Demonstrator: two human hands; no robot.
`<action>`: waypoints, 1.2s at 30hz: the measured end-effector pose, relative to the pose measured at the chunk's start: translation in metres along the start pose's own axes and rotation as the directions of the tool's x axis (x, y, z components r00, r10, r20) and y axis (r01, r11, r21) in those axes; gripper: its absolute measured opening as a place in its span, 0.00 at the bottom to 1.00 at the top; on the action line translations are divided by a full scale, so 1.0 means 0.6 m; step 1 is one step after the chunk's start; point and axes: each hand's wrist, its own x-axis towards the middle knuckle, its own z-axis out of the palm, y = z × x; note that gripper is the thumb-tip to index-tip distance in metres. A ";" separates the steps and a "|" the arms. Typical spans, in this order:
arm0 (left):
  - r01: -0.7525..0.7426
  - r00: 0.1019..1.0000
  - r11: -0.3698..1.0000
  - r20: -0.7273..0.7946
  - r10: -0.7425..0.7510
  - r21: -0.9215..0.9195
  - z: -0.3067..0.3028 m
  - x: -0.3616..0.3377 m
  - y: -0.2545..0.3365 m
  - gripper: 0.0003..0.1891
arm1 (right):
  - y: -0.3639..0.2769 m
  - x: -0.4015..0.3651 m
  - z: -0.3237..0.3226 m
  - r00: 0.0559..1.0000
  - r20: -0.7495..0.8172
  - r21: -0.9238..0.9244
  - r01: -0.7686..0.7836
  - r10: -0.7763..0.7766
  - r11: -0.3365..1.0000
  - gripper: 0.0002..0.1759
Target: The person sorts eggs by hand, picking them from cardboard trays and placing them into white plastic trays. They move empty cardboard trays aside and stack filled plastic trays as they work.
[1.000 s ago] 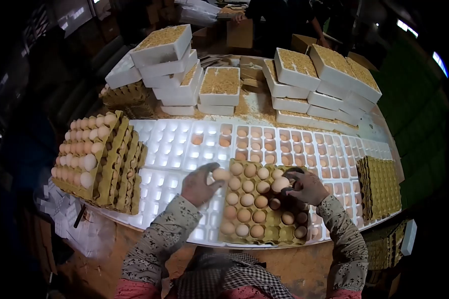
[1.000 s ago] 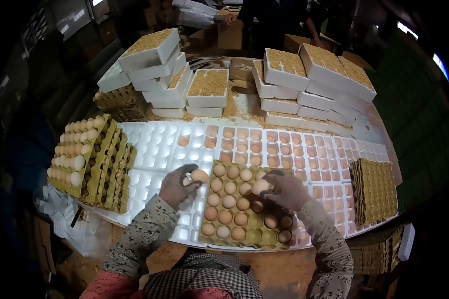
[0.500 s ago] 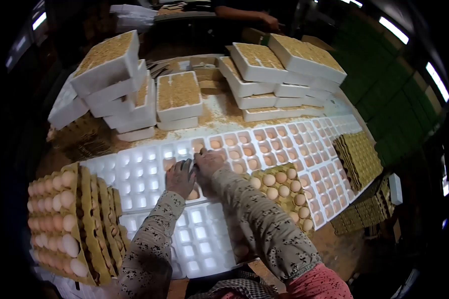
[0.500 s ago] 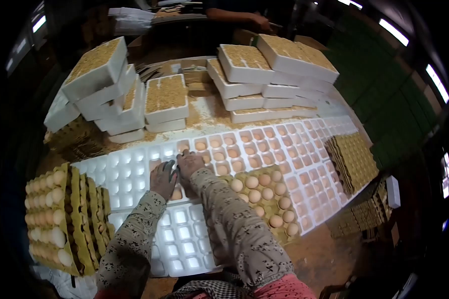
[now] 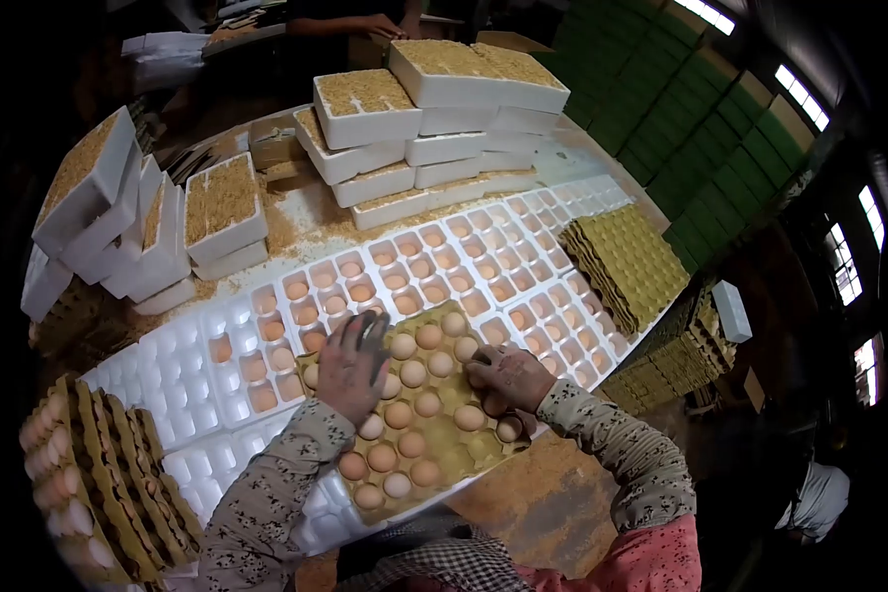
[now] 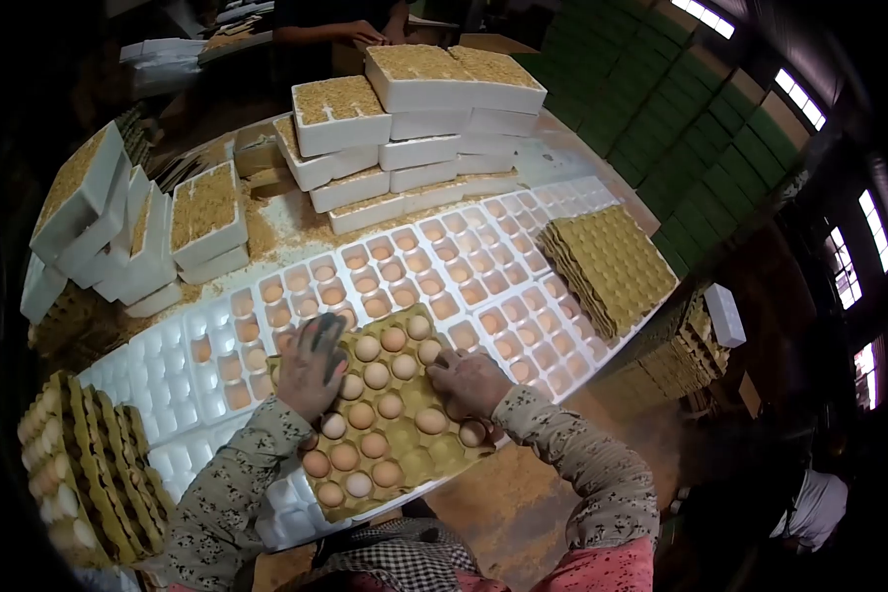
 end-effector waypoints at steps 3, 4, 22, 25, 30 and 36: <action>-0.098 0.971 0.976 0.232 0.051 0.196 0.112 0.058 0.034 0.26 | 0.041 -0.009 0.009 0.935 -0.116 -0.188 0.311 -0.335 0.932 0.19; -0.088 0.972 0.975 0.231 0.039 0.206 0.124 0.073 0.041 0.26 | 0.047 -0.009 0.005 0.930 -0.116 -0.185 0.325 -0.349 0.928 0.19; -0.030 0.836 0.939 0.523 -0.164 0.342 0.148 0.063 0.116 0.21 | 0.160 0.114 -0.020 0.917 -0.393 0.605 0.315 -0.070 0.732 0.36; -0.007 0.781 0.970 0.607 -0.146 0.241 0.131 0.071 0.103 0.21 | 0.054 0.136 -0.074 0.999 0.042 0.077 -0.015 0.012 0.997 0.28; 0.507 0.862 0.841 0.095 -0.498 -0.189 -0.070 -0.012 0.021 0.24 | 0.032 0.168 -0.112 0.998 0.056 -0.117 -0.008 0.014 0.993 0.21; 0.727 0.682 0.680 -0.204 -0.702 0.091 -0.158 -0.171 -0.214 0.23 | -0.180 0.342 -0.069 0.933 -0.148 0.110 0.345 -0.328 0.932 0.29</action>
